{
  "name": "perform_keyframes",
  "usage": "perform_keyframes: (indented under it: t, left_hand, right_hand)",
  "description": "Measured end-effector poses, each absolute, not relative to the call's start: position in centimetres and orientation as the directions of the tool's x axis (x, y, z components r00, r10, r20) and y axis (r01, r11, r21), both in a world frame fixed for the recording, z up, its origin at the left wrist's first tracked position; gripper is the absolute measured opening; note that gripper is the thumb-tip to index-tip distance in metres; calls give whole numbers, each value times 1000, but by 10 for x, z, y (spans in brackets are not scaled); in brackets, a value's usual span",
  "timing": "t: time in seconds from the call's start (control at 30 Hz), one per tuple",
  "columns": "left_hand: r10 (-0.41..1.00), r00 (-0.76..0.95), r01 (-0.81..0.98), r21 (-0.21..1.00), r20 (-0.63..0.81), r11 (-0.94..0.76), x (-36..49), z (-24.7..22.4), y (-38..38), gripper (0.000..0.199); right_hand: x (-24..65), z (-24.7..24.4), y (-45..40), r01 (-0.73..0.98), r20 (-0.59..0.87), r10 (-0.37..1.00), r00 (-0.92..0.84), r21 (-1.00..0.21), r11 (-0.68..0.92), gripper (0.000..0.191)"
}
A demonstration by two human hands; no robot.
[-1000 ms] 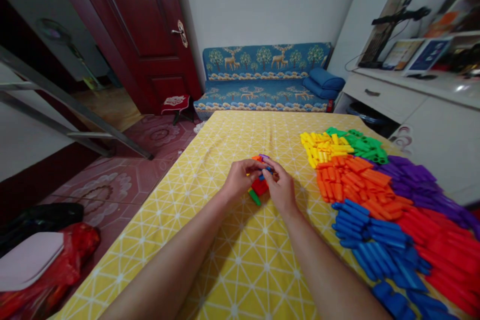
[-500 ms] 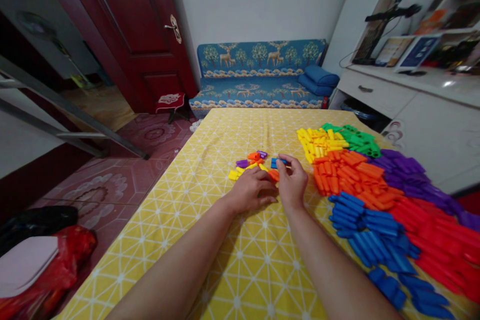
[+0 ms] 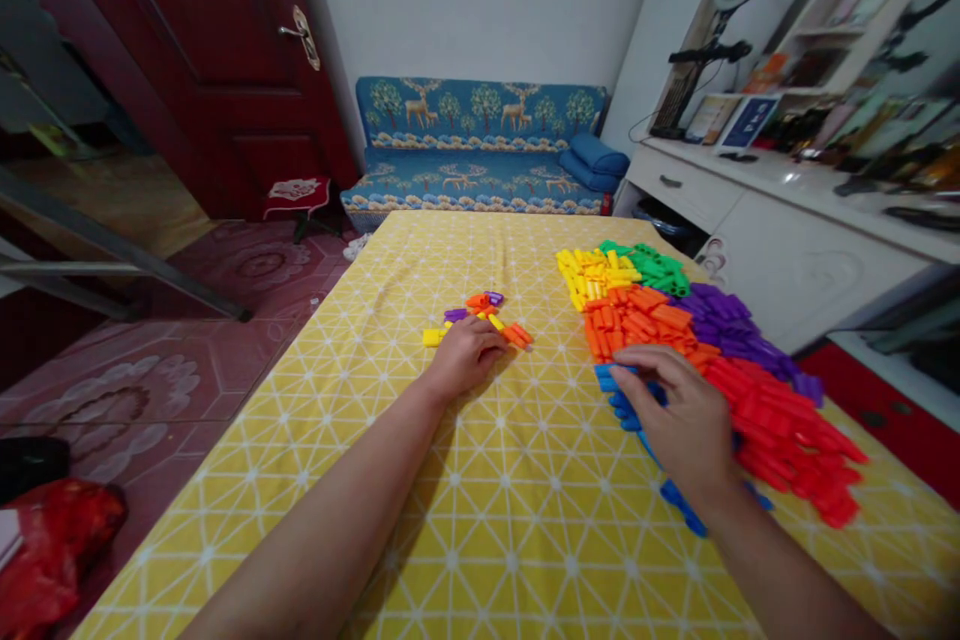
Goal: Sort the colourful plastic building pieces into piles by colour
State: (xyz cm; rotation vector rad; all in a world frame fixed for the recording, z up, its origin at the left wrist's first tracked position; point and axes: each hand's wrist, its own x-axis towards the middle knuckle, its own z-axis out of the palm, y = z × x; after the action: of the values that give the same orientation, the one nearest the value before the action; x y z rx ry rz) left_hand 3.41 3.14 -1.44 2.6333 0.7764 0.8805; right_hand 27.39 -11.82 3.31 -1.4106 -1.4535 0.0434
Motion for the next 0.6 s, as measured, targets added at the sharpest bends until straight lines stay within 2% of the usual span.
perform_keyframes:
  t: [0.2, 0.37, 0.47, 0.53, 0.6]
  left_hand:
    - [535, 668, 396, 361, 517, -844, 34, -17, 34, 18]
    - [517, 655, 374, 358, 551, -856, 35, -16, 32, 18]
    - [532, 629, 391, 361, 567, -847, 34, -12, 30, 17]
    - [603, 529, 485, 371, 597, -792, 32, -10, 29, 14]
    - [701, 343, 633, 397, 625, -665, 29, -7, 28, 14]
  right_hand:
    - [331, 18, -153, 790, 574, 756, 315, -600, 126, 18]
    - [344, 7, -157, 826, 557, 784, 274, -554, 106, 19]
    - [344, 8, -157, 885, 620, 760, 195, -445, 135, 15]
    - [335, 15, -153, 917, 685, 713, 149, -366, 160, 11]
    - [317, 24, -143, 914, 728, 678, 105, -339, 222, 9]
